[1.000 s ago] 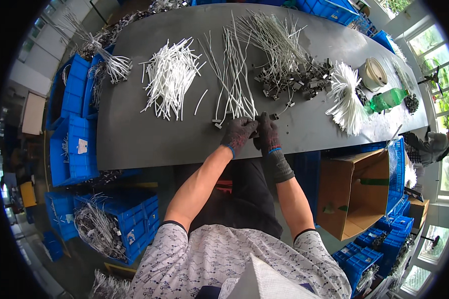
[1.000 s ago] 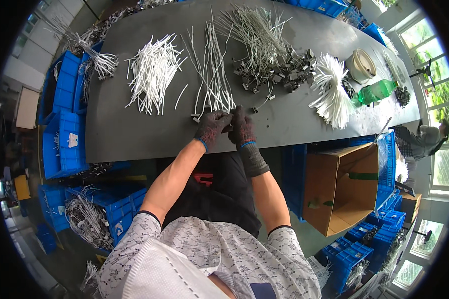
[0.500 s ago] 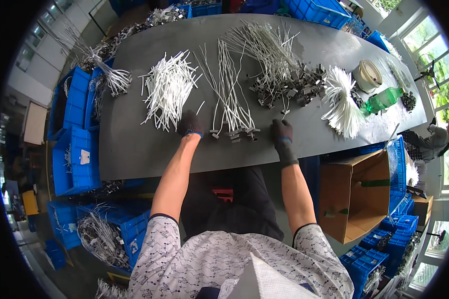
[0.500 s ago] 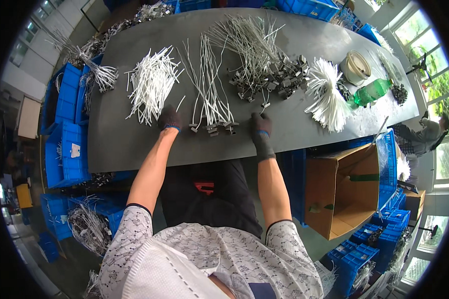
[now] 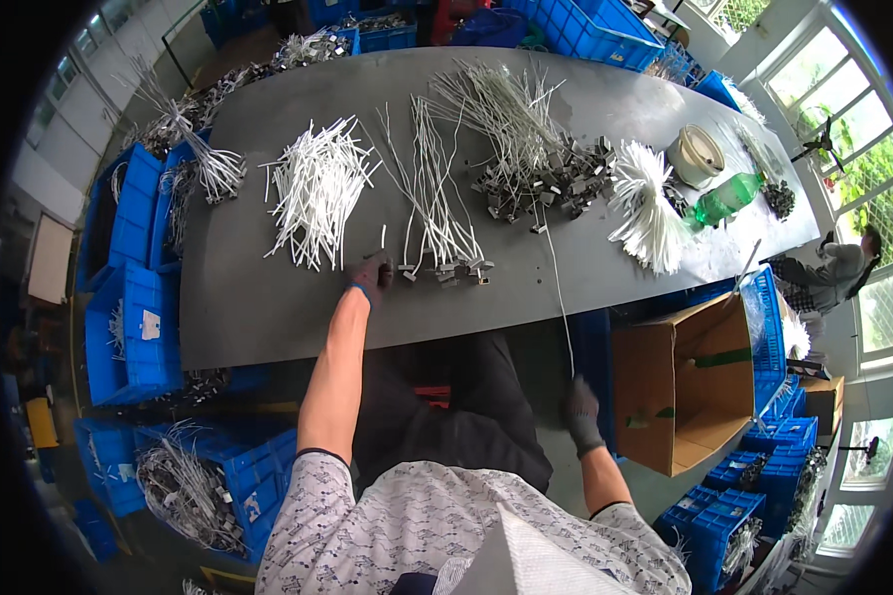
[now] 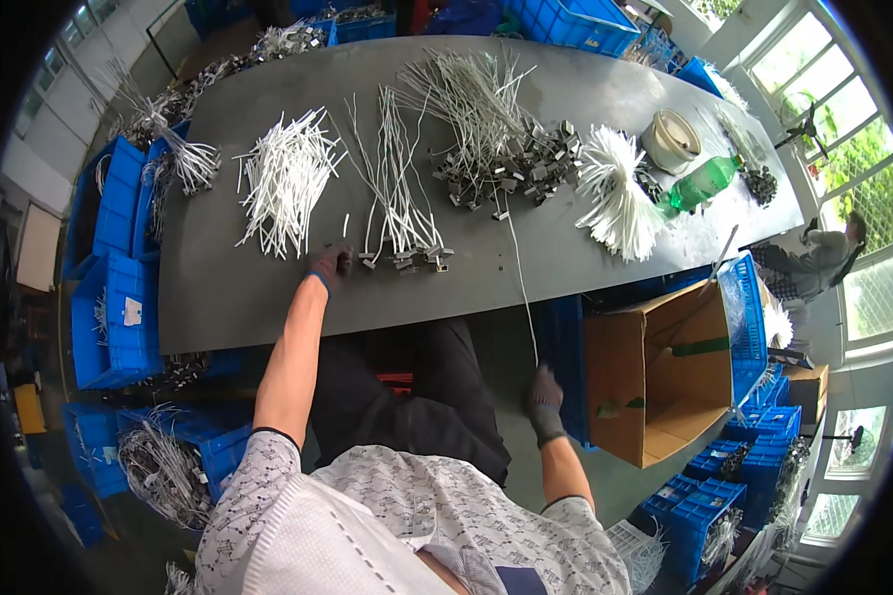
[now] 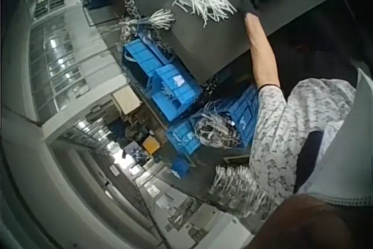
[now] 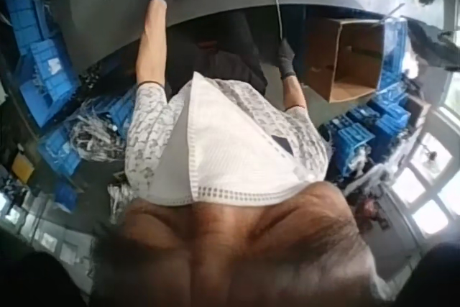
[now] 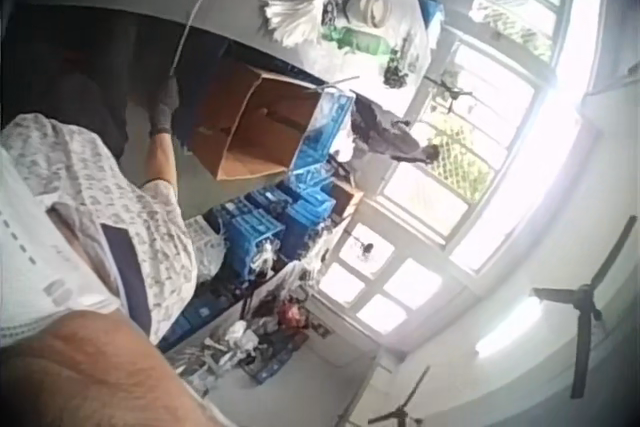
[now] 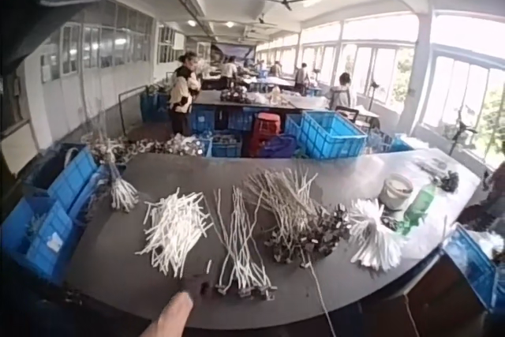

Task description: The person puts a bundle of wires into a container, then repeatedly slides plastic sleeves onto wire leads and arranges them on the table by hand.

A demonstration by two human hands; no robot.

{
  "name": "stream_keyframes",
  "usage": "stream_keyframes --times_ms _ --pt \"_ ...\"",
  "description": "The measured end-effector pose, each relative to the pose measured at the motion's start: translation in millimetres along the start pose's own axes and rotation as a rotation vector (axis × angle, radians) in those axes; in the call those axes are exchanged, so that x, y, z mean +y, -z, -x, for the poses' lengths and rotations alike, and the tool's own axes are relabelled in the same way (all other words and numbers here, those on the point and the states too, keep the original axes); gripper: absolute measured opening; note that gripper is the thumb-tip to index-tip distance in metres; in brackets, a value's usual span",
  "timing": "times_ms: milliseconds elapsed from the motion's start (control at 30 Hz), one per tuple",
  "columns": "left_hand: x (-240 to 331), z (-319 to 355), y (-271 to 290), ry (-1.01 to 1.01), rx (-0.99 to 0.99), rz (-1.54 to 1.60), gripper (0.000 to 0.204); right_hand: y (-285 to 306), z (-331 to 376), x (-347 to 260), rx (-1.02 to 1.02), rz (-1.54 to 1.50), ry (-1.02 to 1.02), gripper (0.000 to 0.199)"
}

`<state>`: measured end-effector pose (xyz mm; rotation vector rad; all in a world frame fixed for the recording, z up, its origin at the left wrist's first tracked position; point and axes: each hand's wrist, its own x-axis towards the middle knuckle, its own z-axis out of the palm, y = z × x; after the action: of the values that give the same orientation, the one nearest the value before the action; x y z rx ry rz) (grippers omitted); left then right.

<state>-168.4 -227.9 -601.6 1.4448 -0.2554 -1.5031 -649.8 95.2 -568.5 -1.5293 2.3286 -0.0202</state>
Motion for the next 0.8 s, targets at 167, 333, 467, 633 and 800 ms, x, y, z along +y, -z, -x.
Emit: stream_keyframes --times_ms 167,333,467,633,800 --pt "-12 97 -118 0.086 -0.345 0.147 0.011 -85 107 157 -0.318 0.089 0.071 0.029" --pt "-36 137 -172 -0.053 -0.472 0.204 0.012 -17 74 28 -0.175 -0.196 0.142 0.024" --pt "-9 192 -216 -0.195 -0.377 0.192 0.012 51 55 -51 -0.143 -0.157 0.224 0.024" --pt "44 231 -214 -0.56 -0.149 0.421 0.007 26 52 -5 -0.219 -0.022 0.179 0.025" --pt "42 249 -201 -0.567 -0.247 0.103 0.009 16 59 4 -0.258 -0.018 0.092 0.026"
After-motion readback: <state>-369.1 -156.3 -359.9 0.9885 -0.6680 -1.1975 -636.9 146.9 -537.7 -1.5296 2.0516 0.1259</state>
